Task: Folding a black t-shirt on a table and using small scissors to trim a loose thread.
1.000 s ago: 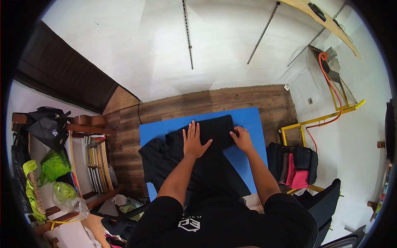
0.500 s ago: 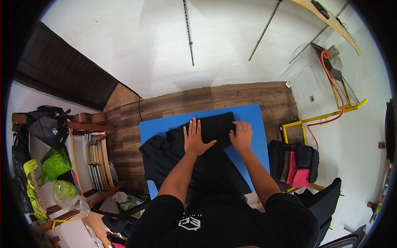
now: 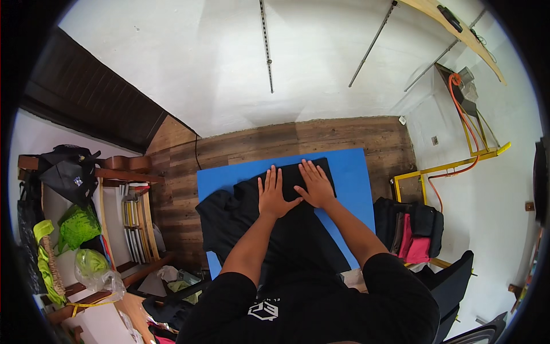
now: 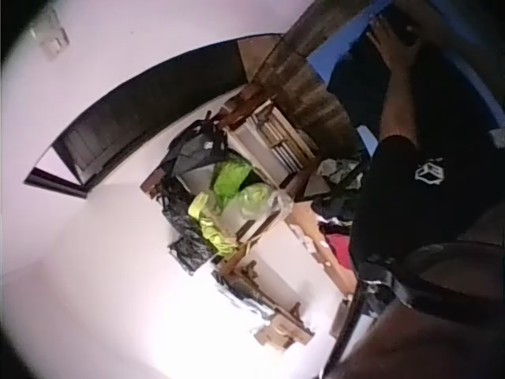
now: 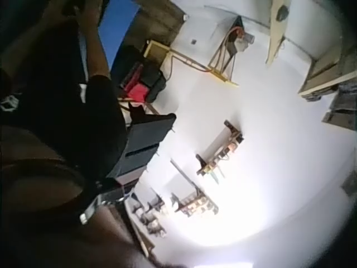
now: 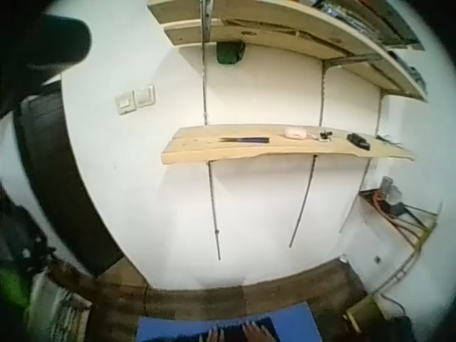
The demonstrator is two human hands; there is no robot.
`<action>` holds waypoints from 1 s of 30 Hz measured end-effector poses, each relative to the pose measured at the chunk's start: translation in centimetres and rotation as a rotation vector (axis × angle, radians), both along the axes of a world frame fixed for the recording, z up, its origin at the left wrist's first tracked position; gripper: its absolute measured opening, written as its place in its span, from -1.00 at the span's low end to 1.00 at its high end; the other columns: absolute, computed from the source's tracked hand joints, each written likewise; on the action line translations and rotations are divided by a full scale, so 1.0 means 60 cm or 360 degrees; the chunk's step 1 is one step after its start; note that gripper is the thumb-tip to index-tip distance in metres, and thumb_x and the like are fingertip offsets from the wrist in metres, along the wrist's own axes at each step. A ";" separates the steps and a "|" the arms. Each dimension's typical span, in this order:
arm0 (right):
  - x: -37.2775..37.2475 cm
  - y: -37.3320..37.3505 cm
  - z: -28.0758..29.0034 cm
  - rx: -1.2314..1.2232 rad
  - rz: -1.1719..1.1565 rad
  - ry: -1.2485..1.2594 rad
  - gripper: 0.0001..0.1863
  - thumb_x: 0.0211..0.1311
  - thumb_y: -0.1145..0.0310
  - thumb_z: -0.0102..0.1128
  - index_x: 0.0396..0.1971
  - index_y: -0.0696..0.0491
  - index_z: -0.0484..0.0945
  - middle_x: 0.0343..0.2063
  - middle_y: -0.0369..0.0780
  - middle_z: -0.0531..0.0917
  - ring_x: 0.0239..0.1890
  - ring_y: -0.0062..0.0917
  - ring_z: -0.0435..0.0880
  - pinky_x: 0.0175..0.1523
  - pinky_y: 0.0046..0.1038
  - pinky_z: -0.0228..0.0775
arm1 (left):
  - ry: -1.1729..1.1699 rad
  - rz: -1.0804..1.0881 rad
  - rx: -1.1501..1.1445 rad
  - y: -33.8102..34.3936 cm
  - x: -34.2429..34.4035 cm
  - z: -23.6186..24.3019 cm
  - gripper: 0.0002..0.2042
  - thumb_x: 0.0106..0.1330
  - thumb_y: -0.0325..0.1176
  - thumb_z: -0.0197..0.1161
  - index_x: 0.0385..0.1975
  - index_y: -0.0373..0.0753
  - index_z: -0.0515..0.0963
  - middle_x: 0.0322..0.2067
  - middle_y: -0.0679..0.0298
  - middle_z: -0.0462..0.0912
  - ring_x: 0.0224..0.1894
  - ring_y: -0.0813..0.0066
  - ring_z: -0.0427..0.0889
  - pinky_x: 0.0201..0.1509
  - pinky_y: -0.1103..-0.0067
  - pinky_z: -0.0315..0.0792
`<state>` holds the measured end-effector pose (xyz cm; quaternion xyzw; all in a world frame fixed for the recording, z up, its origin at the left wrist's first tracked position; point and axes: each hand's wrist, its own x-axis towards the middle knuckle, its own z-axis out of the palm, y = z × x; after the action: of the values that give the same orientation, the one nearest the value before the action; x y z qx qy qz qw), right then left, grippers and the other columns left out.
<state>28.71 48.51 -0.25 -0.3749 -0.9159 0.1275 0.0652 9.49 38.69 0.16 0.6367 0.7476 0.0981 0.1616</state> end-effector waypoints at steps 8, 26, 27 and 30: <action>0.090 0.057 0.022 -0.0010 0.0075 -0.0237 0.21 0.33 -0.53 0.05 0.67 0.08 -0.03 0.69 -0.17 0.00 0.72 -0.30 -0.09 0.73 -0.17 -0.24 | 0.0028 -0.0015 -0.0032 0.004 -0.001 0.012 0.33 0.10 0.64 0.24 0.70 -0.18 -0.14 0.71 0.14 -0.24 0.74 0.25 -0.27 0.74 0.08 -0.39; 0.150 0.156 0.063 -0.0209 0.0502 -0.0475 0.79 -0.44 -0.78 0.37 0.68 0.15 -0.19 0.70 -0.03 -0.14 0.73 -0.18 -0.16 0.72 -0.13 -0.26 | 0.0005 -0.0038 -0.0078 0.006 -0.005 0.022 0.63 -0.23 0.79 0.27 0.66 -0.39 -0.25 0.70 -0.03 -0.31 0.74 0.14 -0.33 0.73 0.04 -0.43; 0.146 0.155 0.067 -0.0242 0.0486 -0.0488 0.83 -0.50 -0.77 0.41 0.68 0.12 -0.22 0.70 -0.04 -0.16 0.73 -0.18 -0.20 0.73 -0.12 -0.28 | 0.0015 -0.0033 -0.0055 0.007 -0.005 0.022 0.64 -0.23 0.80 0.26 0.66 -0.41 -0.25 0.69 -0.05 -0.31 0.74 0.13 -0.33 0.73 0.05 -0.43; 0.138 0.149 0.079 -0.0150 0.0420 -0.0649 0.86 -0.57 -0.75 0.46 0.69 0.08 -0.26 0.70 -0.02 -0.22 0.73 -0.11 -0.28 0.73 -0.07 -0.32 | 0.0017 -0.0016 -0.0101 0.005 -0.002 0.028 0.65 -0.25 0.81 0.26 0.66 -0.41 -0.25 0.69 -0.07 -0.31 0.74 0.11 -0.33 0.73 0.07 -0.42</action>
<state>36.99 57.48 4.47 -0.2727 -0.9442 0.0991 -0.1558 9.35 38.98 1.82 0.6356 0.7479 0.0702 0.1782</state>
